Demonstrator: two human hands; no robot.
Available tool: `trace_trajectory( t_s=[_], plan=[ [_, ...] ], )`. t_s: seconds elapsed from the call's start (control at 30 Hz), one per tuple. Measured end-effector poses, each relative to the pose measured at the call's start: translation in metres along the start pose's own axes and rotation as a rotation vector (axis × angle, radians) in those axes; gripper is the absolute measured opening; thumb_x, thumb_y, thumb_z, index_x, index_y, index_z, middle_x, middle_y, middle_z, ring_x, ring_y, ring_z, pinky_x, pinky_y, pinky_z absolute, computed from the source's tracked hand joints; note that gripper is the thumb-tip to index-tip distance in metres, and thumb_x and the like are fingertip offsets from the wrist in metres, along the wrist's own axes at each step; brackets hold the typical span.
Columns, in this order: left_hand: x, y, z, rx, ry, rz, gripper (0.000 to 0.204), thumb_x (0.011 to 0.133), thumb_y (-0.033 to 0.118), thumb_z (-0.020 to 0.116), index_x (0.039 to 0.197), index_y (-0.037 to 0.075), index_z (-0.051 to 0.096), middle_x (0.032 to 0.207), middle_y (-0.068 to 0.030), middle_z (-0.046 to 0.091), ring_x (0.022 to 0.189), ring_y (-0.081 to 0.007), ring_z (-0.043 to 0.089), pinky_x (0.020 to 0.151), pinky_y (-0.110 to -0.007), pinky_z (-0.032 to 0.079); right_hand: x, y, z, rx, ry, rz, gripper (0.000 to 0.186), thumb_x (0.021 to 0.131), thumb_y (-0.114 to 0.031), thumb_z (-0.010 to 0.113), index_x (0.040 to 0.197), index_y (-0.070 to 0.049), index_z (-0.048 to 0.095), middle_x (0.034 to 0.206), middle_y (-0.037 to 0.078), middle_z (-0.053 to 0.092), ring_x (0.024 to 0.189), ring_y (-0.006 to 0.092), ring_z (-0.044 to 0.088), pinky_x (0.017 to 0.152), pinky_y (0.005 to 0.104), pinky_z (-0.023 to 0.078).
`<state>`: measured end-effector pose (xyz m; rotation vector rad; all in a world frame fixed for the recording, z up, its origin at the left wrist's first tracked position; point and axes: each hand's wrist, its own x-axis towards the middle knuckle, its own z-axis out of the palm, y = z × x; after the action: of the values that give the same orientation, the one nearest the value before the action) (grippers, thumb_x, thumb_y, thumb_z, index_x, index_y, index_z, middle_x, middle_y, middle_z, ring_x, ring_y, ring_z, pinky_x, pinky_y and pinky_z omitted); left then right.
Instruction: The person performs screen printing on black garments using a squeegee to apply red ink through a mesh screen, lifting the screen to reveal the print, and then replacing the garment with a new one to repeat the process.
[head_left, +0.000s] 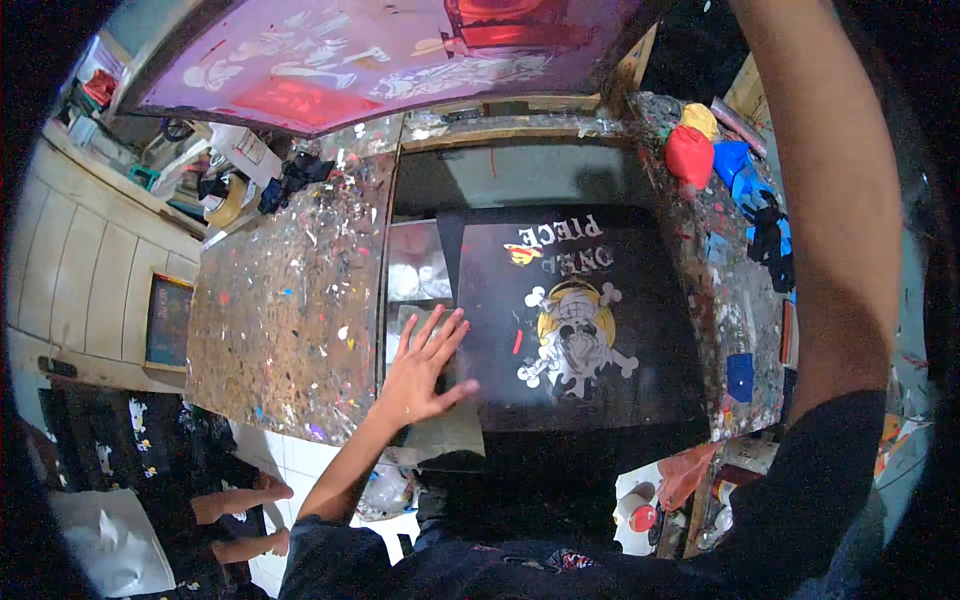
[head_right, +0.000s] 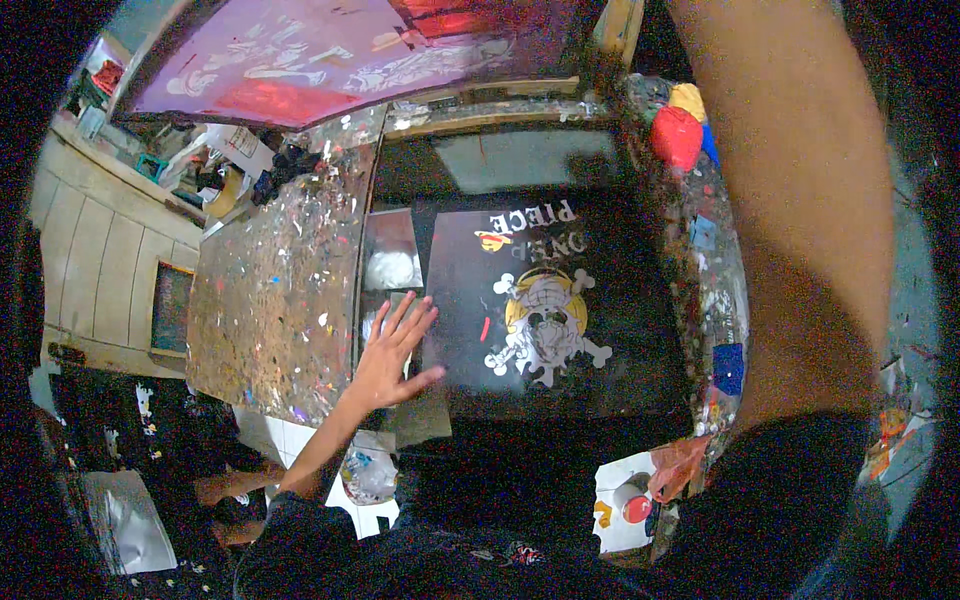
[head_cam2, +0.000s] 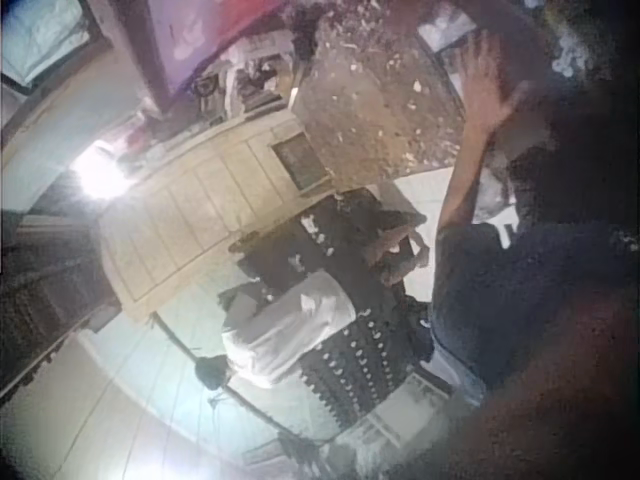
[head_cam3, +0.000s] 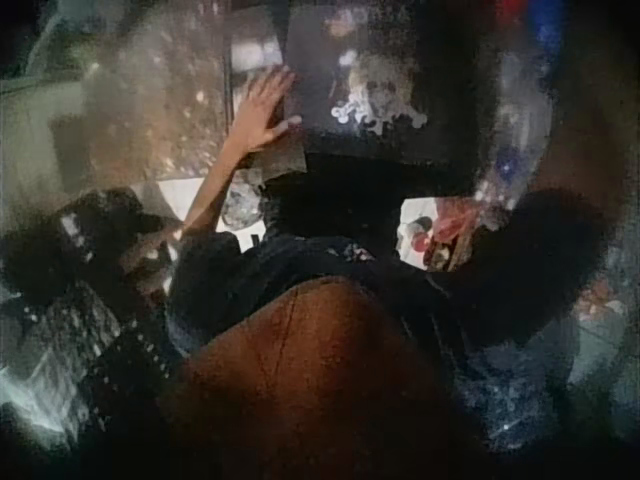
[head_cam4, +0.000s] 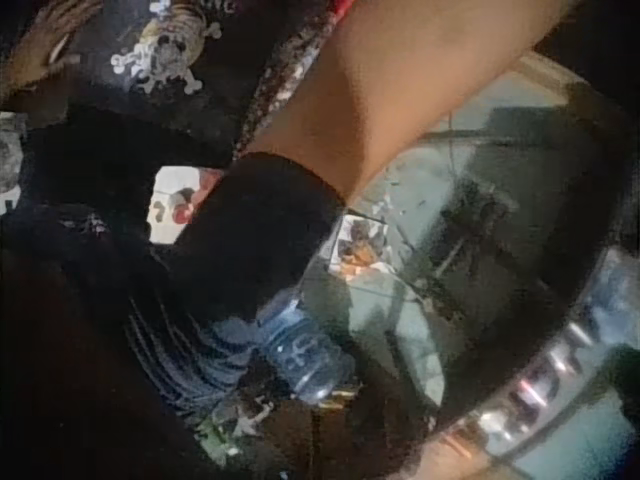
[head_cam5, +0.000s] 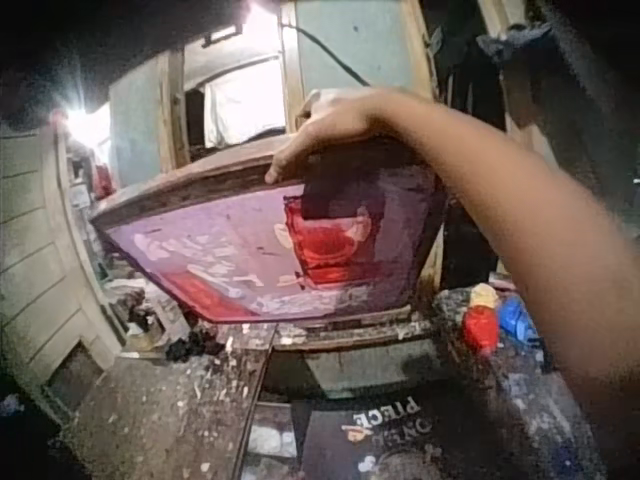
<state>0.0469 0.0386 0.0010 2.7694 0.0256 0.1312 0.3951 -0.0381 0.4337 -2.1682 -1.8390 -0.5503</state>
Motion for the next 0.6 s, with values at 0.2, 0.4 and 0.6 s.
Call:
trace_trajectory(
  t_s=[0.2,0.4,0.6],
  plan=[
    [0.025,0.044,0.02,-0.452,0.238,-0.255,0.049,0.097,0.014,0.059,0.144,0.003,0.055,0.148,-0.0214,0.053,0.138,-0.0394,0.05,0.113,-0.049,0.04,-0.001,-0.006,-0.006,-0.023,-0.014,0.054,0.081,0.056,-0.076,0.083,0.081,0.001,0.076,0.089,0.018,0.073,0.08,0.028,0.067,0.07,0.04,0.051],
    [0.111,0.175,-0.007,-0.768,0.287,0.52,0.061,0.091,0.018,0.071,0.147,0.005,0.053,0.152,-0.0244,0.048,0.139,-0.0399,0.048,0.113,-0.048,0.04,-0.028,-0.026,-0.004,-0.017,-0.027,0.085,0.082,0.054,-0.07,0.085,0.093,0.001,0.075,0.092,0.019,0.074,0.082,0.0288,0.068,0.073,0.0395,0.055],
    [0.029,0.132,-0.131,0.087,0.9,-0.072,0.09,0.078,0.038,0.084,0.153,0.006,0.045,0.139,-0.0236,0.053,0.129,-0.0398,0.05,0.117,-0.053,0.027,-0.183,-0.135,0.12,-0.14,0.401,-0.113,0.061,0.071,-0.061,0.079,0.088,-0.005,0.063,0.071,0.01,0.058,0.065,0.0271,0.062,0.058,0.0426,0.048]
  ],
)
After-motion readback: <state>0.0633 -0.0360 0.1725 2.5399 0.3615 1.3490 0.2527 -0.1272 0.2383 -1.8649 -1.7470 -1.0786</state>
